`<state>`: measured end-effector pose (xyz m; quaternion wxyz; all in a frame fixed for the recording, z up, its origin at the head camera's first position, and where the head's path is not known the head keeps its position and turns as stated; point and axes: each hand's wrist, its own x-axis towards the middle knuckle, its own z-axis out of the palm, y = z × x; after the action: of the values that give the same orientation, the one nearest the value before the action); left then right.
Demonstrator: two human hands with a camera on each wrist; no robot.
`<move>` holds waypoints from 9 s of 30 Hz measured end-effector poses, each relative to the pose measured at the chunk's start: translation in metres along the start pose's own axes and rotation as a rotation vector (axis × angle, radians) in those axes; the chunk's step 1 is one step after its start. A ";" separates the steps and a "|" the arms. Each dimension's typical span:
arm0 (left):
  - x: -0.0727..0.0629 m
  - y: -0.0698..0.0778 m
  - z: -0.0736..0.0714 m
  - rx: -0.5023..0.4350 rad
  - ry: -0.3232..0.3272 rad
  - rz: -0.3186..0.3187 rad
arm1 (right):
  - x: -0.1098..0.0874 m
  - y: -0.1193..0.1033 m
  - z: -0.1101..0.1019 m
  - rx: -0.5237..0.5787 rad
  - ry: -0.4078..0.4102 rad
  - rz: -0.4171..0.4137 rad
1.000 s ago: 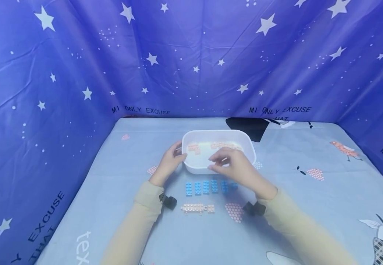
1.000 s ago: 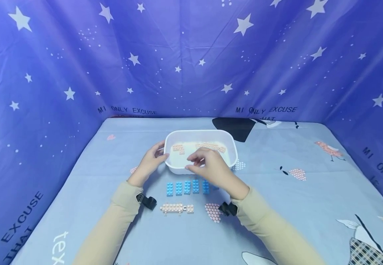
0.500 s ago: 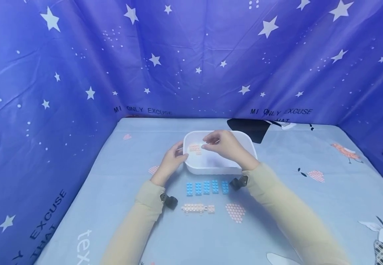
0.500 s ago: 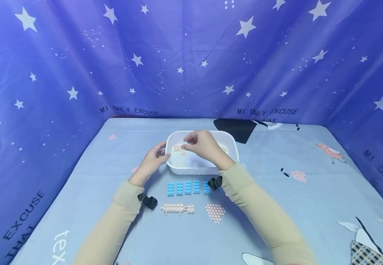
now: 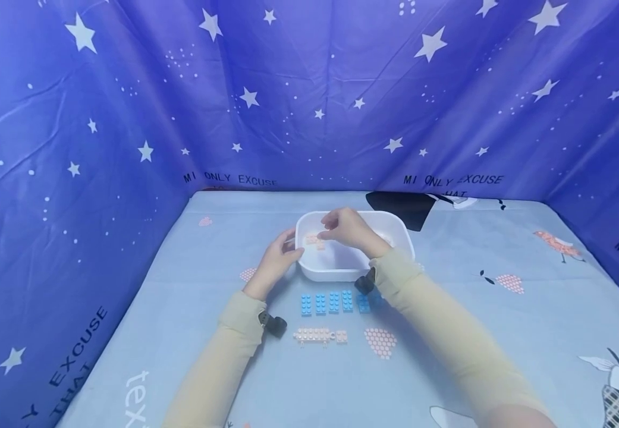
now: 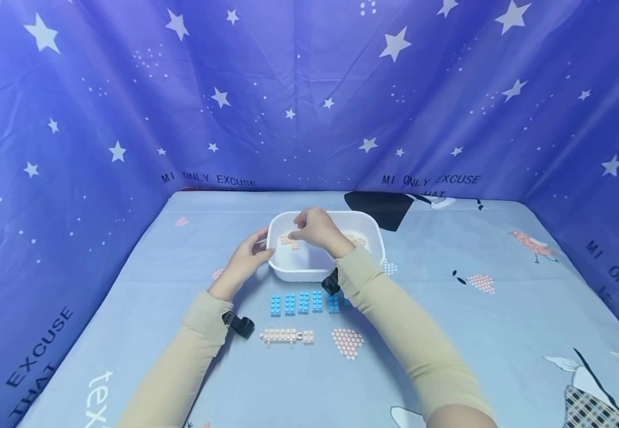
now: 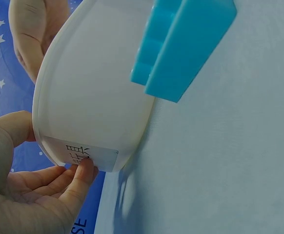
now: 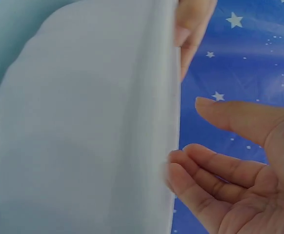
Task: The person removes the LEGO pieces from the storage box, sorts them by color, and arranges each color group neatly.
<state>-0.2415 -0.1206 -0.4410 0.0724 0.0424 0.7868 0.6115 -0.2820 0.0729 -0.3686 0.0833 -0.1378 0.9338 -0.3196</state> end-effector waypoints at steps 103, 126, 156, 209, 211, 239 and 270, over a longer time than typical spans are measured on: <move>-0.001 -0.002 -0.006 0.024 0.011 -0.024 | -0.068 0.008 0.011 0.202 0.170 -0.055; 0.003 -0.002 0.000 0.028 -0.005 -0.010 | -0.136 0.028 0.011 0.312 0.117 -0.068; 0.003 0.000 0.000 0.004 -0.009 -0.009 | -0.172 0.052 0.042 0.291 0.112 -0.046; 0.004 -0.001 0.001 -0.004 -0.020 0.006 | -0.176 0.062 0.057 0.194 0.017 -0.031; 0.003 -0.001 0.001 -0.003 -0.017 0.002 | -0.177 0.061 0.057 0.195 0.024 -0.036; 0.004 0.003 0.001 -0.008 -0.005 0.012 | -0.147 0.044 0.018 0.225 0.148 -0.147; 0.000 -0.004 -0.002 -0.018 -0.001 0.016 | -0.038 0.006 0.023 0.153 0.070 -0.051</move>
<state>-0.2418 -0.1236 -0.4448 0.0684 0.0485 0.7807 0.6192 -0.2420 0.0763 -0.3876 0.0528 -0.1437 0.9051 -0.3968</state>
